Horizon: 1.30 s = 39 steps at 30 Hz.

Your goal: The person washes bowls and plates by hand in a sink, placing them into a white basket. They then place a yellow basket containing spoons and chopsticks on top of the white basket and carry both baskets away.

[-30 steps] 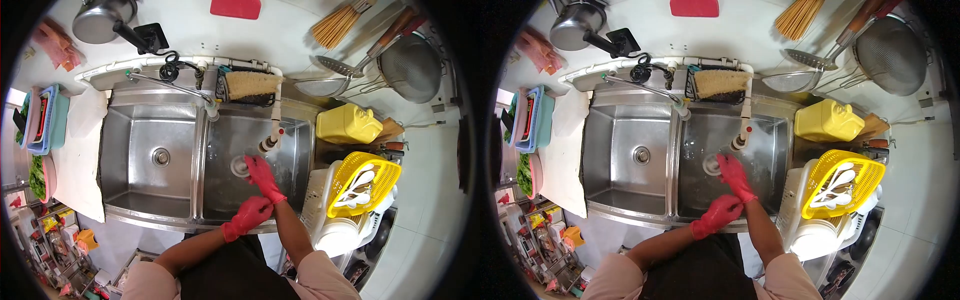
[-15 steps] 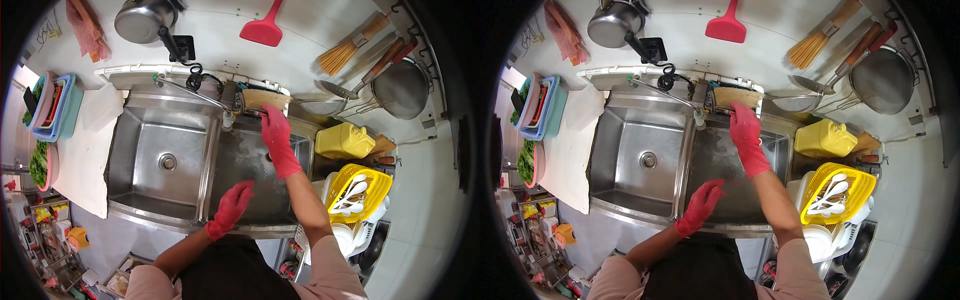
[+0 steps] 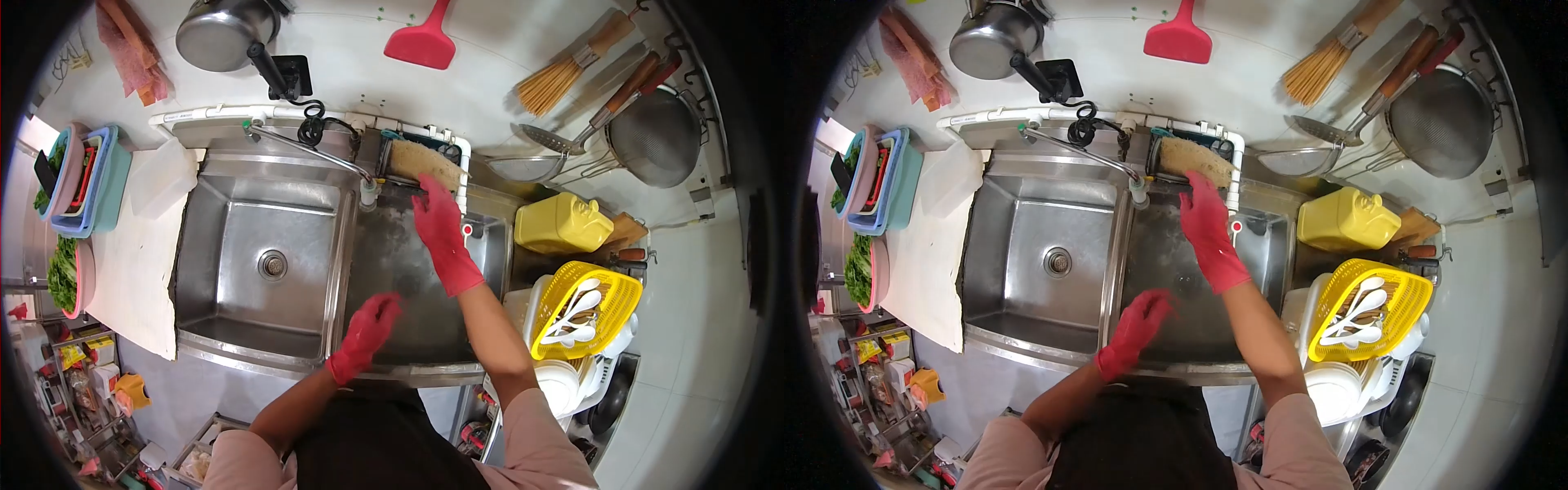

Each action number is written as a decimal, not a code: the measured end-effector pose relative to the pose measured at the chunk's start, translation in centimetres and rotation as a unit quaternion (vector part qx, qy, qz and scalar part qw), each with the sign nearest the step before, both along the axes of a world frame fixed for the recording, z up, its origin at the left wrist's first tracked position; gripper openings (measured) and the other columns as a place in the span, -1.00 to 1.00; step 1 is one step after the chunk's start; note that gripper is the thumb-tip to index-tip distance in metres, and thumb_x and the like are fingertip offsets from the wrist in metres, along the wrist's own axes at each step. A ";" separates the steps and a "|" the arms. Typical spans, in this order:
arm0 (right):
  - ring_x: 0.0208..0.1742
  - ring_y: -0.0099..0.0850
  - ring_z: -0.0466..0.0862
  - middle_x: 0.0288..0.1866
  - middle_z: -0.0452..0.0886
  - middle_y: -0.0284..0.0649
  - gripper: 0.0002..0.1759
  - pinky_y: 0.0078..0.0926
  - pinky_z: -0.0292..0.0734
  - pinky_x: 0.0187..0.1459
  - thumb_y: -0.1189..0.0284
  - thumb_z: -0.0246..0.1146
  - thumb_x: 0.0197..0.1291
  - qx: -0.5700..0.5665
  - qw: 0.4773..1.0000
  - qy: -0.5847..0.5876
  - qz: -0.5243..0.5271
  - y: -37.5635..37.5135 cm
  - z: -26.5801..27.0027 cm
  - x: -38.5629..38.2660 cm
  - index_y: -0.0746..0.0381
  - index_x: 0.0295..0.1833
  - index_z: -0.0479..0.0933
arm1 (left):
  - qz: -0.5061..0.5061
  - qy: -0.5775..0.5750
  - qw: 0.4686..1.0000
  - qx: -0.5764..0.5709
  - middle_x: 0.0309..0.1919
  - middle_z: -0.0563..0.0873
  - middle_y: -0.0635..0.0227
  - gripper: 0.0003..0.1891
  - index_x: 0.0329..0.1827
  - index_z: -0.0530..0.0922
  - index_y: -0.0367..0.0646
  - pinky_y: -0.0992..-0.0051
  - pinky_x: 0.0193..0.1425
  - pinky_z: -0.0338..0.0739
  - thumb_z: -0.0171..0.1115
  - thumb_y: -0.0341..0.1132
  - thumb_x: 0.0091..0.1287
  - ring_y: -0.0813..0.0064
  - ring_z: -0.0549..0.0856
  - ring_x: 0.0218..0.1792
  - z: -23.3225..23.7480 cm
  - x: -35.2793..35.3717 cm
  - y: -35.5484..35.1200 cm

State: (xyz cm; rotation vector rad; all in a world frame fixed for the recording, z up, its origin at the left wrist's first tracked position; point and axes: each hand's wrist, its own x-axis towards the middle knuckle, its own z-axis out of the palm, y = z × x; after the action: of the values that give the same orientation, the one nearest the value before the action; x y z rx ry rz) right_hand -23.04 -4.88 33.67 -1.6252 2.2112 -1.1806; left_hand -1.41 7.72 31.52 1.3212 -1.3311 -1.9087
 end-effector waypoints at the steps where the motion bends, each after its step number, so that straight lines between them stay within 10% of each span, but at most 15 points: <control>1: -0.07 -0.24 0.73 0.04 0.69 -0.11 -0.57 -0.31 0.62 -0.06 0.52 0.34 0.25 0.000 0.998 -0.053 -0.020 0.8 0.7 0.4 0.21 0.25 0.53 | 0.005 0.002 1.000 0.008 -0.15 0.78 0.24 -0.74 0.13 0.64 -0.22 0.48 -0.01 0.57 0.20 -0.29 0.50 0.50 0.72 -0.11 -0.4 0.1 -0.2; 6: -0.23 -0.46 0.72 -0.19 0.75 -0.19 -0.70 -0.50 0.63 -0.10 0.43 0.31 0.37 -0.062 0.991 -0.091 -0.070 8.5 -1.8 3.2 0.27 0.17 0.61 | 0.040 0.030 0.994 0.100 -0.24 0.72 0.41 -0.74 0.07 0.62 -0.24 0.56 -0.06 0.55 0.22 -0.25 0.48 0.61 0.65 -0.20 -5.7 -0.2 -0.6; 8: -0.27 -0.46 0.71 -0.22 0.75 -0.22 -0.75 -0.49 0.65 -0.16 0.39 0.26 0.43 0.111 0.956 -0.245 -0.120 13.7 -10.0 2.8 0.29 0.10 0.63 | 0.049 0.047 0.988 0.142 -0.25 0.71 0.42 -0.77 0.00 0.63 -0.24 0.57 -0.09 0.54 0.23 -0.26 0.46 0.61 0.64 -0.20 -9.6 0.3 0.1; 10: -0.26 -0.37 0.72 -0.27 0.73 -0.21 -0.74 -0.42 0.65 -0.15 0.33 0.21 0.46 0.091 0.725 -0.636 -0.247 17.9 -15.0 2.2 0.30 0.02 0.64 | 0.050 0.048 0.986 0.149 -0.27 0.71 0.41 -0.75 -0.04 0.64 -0.25 0.57 -0.13 0.52 0.22 -0.23 0.44 0.61 0.63 -0.24 -11.8 0.0 0.5; 16: -0.21 -0.24 0.72 -0.13 0.68 -0.13 -0.65 -0.24 0.66 -0.12 0.27 0.16 0.50 -0.036 0.529 -0.818 -0.221 20.2 -16.8 0.1 0.33 0.16 0.55 | 0.001 -0.009 0.994 0.105 -0.13 0.75 0.25 -0.59 0.07 0.62 -0.35 0.48 0.01 0.53 0.23 -0.13 0.43 0.51 0.66 -0.11 -11.2 -4.3 0.0; 22: -0.11 -0.20 0.72 -0.01 0.69 -0.07 -0.67 -0.20 0.65 -0.07 0.33 0.14 0.51 -0.039 0.689 -0.689 -0.219 15.2 -13.3 -2.1 0.35 0.19 0.52 | 0.101 0.062 0.983 -0.138 0.33 0.57 0.02 -0.53 0.38 0.44 -0.40 0.33 0.41 0.38 0.15 -0.30 0.50 0.29 0.52 0.34 -6.8 -10.6 -3.1; 26: -0.34 -0.44 0.63 -0.15 0.71 -0.18 -0.69 -0.44 0.51 -0.35 0.34 0.24 0.41 -0.055 0.660 -0.702 -0.263 15.9 -11.9 -1.9 0.29 0.14 0.58 | 0.152 0.100 0.934 -0.308 0.56 0.26 -0.01 -0.38 0.57 0.18 -0.35 0.24 0.53 0.24 0.12 -0.35 0.50 0.15 0.25 0.56 4.6 -13.8 -5.6; 29: -0.29 -0.36 0.66 -0.14 0.72 -0.15 -0.67 -0.38 0.53 -0.29 0.30 0.26 0.39 -0.053 0.675 -0.702 -0.220 16.1 -16.4 -1.8 0.26 0.13 0.58 | 0.237 0.170 0.935 -0.200 0.63 0.10 0.09 -0.30 0.65 0.00 -0.24 0.26 0.63 0.04 0.08 -0.30 0.55 0.24 0.08 0.63 7.0 -22.1 -5.1; 32: -0.23 -0.28 0.68 -0.13 0.72 -0.11 -0.65 -0.33 0.55 -0.23 0.26 0.28 0.36 -0.028 0.768 -0.613 -0.185 15.7 -17.4 -0.6 0.24 0.12 0.58 | 0.249 -0.110 0.861 -0.429 0.63 0.11 0.06 -0.27 0.65 -0.04 -0.25 0.26 0.63 0.05 0.09 -0.26 0.54 0.20 0.07 0.64 5.2 -25.7 -4.8; 36: -0.16 -0.17 0.71 -0.11 0.73 -0.07 -0.63 -0.25 0.58 -0.16 0.21 0.30 0.32 0.028 0.904 -0.397 -0.156 14.6 -14.8 0.3 0.20 0.12 0.59 | 0.174 -0.047 0.935 -0.305 0.59 0.17 0.03 -0.31 0.62 0.04 -0.29 0.24 0.60 0.12 0.07 -0.21 0.55 0.20 0.15 0.61 7.1 -20.7 -3.5; 39: -0.11 -0.09 0.73 -0.09 0.73 -0.03 -0.61 -0.20 0.60 -0.10 0.17 0.31 0.29 0.061 0.947 -0.282 -0.144 13.3 -13.8 -0.2 0.17 0.11 0.59 | 0.266 0.110 0.938 -0.195 0.46 0.38 0.03 -0.42 0.51 0.24 -0.35 0.29 0.51 0.28 0.08 -0.20 0.55 0.21 0.36 0.48 -1.7 -17.1 -3.7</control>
State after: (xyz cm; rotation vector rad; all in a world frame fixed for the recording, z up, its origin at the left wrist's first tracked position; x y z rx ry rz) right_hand -23.28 8.40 19.86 -0.7916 2.1122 -1.3350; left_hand -18.53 3.99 29.86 1.0835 -1.0332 -1.2981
